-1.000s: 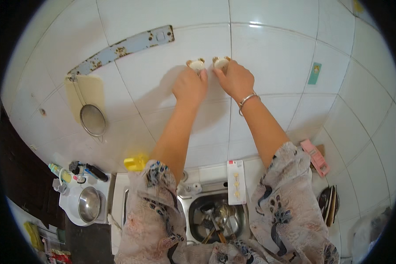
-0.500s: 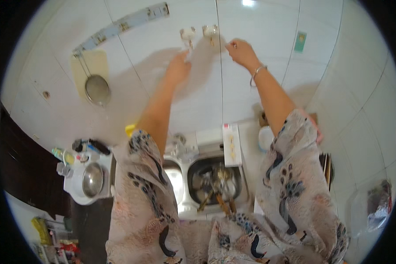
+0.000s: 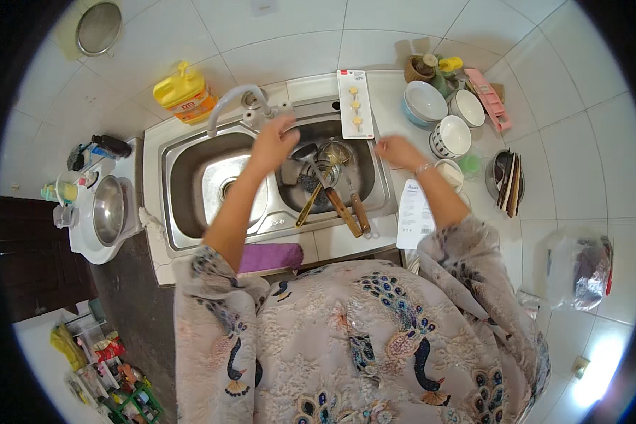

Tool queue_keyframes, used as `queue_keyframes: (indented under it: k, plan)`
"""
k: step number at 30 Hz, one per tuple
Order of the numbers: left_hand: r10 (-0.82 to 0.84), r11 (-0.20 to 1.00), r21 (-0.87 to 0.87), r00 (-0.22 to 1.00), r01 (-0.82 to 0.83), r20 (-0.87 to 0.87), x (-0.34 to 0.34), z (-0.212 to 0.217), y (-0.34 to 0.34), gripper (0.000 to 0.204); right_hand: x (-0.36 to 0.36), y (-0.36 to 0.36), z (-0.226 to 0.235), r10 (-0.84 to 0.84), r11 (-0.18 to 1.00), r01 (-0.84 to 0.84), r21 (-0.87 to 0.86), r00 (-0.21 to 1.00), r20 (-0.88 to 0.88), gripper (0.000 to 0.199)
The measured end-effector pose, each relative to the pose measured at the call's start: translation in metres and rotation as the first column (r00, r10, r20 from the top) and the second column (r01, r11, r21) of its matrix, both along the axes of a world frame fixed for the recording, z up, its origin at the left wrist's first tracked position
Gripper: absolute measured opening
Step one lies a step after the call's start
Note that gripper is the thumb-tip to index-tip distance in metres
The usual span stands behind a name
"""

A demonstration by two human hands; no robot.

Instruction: The person installs adhesive hooks on the tiled wall above the sink and hangs kitchen utensils on them. They then wash a ladle and a slotted spoon in the sink using a steel wool scrubber and dish soap before placing them on the wall rack.

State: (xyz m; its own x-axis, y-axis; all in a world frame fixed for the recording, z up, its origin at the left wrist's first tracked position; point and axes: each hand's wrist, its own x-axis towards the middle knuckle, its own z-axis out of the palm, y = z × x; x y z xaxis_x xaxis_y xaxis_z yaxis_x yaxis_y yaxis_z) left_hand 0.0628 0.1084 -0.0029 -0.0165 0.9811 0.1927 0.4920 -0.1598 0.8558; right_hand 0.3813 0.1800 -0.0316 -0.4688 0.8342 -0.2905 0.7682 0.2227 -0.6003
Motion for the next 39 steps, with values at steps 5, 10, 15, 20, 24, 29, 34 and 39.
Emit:
queue_keyframes:
  k: [5,10,15,20,24,29,34,39]
  plan:
    - [0.028,0.939,-0.342,0.993,0.012,0.113,0.007,-0.095,-0.099,0.039,-0.015,-0.130,-0.051,0.034,0.998,-0.014,-0.068,0.952,0.305,0.057]
    - [-0.008,0.935,-0.353,0.997,0.036,0.080,0.006,-0.094,-0.129,0.037,-0.029,-0.154,-0.075,-0.259,0.924,0.311,-0.221,0.936,0.238,0.054]
    - [0.013,0.937,-0.348,0.991,0.034,0.132,-0.003,-0.094,-0.142,0.036,-0.022,-0.155,-0.057,-0.304,0.948,0.303,-0.101,0.953,0.000,0.043]
    - [-0.020,0.954,-0.300,1.000,0.015,-0.012,0.015,-0.083,-0.145,0.043,-0.023,-0.183,-0.007,-0.374,0.900,0.318,-0.300,0.915,-0.152,0.039]
    - [-0.081,0.966,0.211,0.947,0.151,-0.311,0.058,-0.026,-0.127,0.053,-0.029,-0.191,0.041,-0.371,0.899,0.295,-0.324,0.906,-0.205,0.034]
    - [-0.158,0.943,0.231,0.933,0.240,-0.325,0.075,0.027,-0.079,0.030,-0.040,-0.180,0.159,-0.340,0.869,0.072,-0.490,0.806,-0.485,0.049]
    - [-0.006,0.951,0.299,0.973,0.077,-0.230,0.086,0.084,-0.034,0.010,-0.056,-0.137,0.201,0.017,0.966,0.182,0.184,0.666,-0.746,0.042]
    - [-0.119,0.942,0.309,0.992,0.127,-0.047,0.096,0.095,-0.009,0.017,-0.090,-0.089,0.200,0.050,0.728,0.395,0.560,0.784,-0.619,0.020]
